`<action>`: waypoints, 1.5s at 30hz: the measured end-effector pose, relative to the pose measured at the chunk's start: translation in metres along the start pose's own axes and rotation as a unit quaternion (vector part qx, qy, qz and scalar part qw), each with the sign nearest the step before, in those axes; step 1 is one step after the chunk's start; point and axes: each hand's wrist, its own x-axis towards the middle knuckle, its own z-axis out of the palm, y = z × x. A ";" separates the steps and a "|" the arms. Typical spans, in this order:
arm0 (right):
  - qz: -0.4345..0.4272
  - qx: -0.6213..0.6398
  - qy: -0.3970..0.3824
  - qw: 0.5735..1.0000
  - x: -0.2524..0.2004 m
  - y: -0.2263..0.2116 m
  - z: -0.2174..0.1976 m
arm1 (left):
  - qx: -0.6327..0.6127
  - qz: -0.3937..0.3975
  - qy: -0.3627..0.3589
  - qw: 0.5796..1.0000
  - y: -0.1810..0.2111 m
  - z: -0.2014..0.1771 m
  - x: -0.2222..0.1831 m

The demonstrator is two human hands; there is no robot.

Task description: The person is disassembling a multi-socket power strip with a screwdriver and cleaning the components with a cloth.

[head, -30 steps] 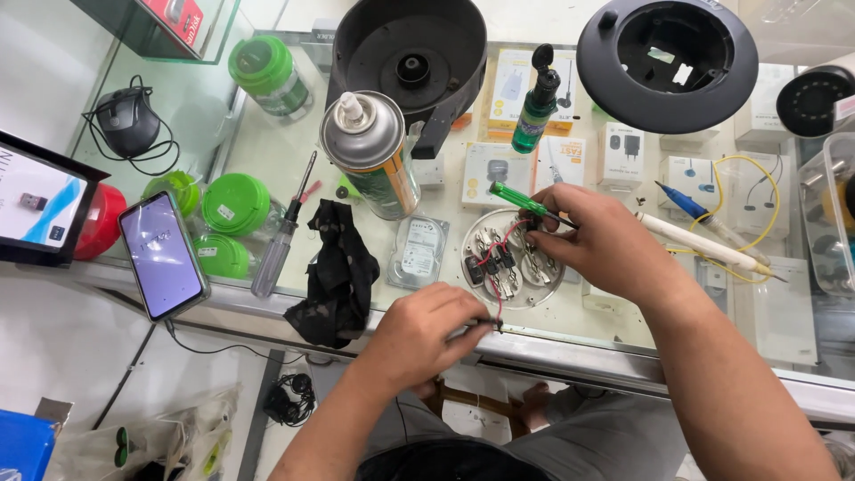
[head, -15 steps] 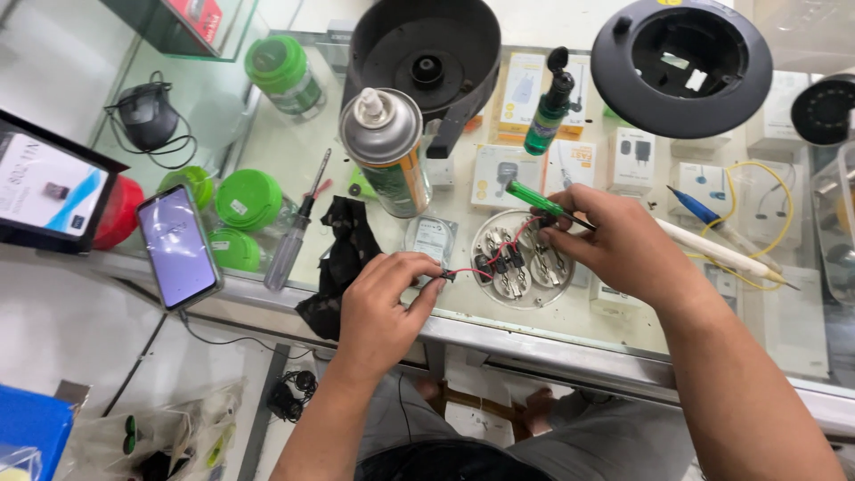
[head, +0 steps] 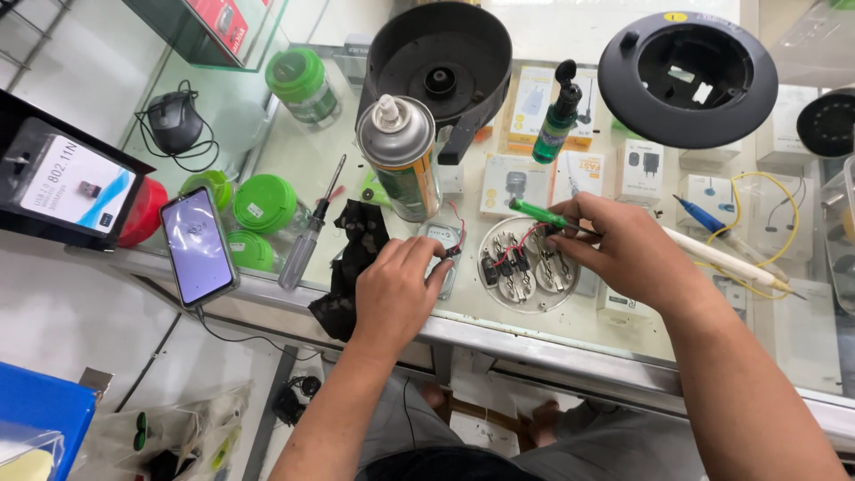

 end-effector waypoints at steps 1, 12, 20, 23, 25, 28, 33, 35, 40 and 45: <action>-0.001 -0.001 0.001 1.000 0.001 0.004 0.000 | 0.000 0.000 0.002 1.000 -0.003 0.001 -0.001; -0.049 0.041 0.035 0.997 -0.003 -0.010 -0.013 | -0.168 -0.040 0.041 0.984 0.026 -0.022 0.029; -0.071 0.091 0.044 0.992 0.002 0.017 -0.014 | -0.151 -0.014 -0.233 0.961 0.056 0.008 0.097; -0.071 0.061 0.000 0.996 0.001 0.005 -0.020 | -0.097 -0.053 -0.333 0.936 0.060 0.005 0.113; -0.066 0.049 -0.024 0.996 0.001 0.000 -0.024 | -0.084 -0.074 -0.373 0.921 0.057 0.004 0.119; -0.059 0.033 -0.083 0.994 0.001 0.006 -0.021 | -0.131 -0.107 -0.378 0.910 0.050 0.006 0.119; -0.058 0.000 -0.121 0.991 0.000 0.011 -0.020 | -0.283 -0.210 -0.350 0.868 0.042 0.002 0.112; -0.059 -0.005 -0.124 0.991 0.001 0.009 -0.021 | -0.294 -0.219 -0.333 0.869 0.036 0.008 0.106; -0.056 -0.004 -0.133 0.990 0.001 0.012 -0.018 | -0.328 -0.249 -0.287 0.865 0.029 0.012 0.096; -0.046 -0.001 -0.135 0.990 0.002 0.010 -0.019 | -0.378 -0.257 -0.241 0.856 0.025 0.019 0.085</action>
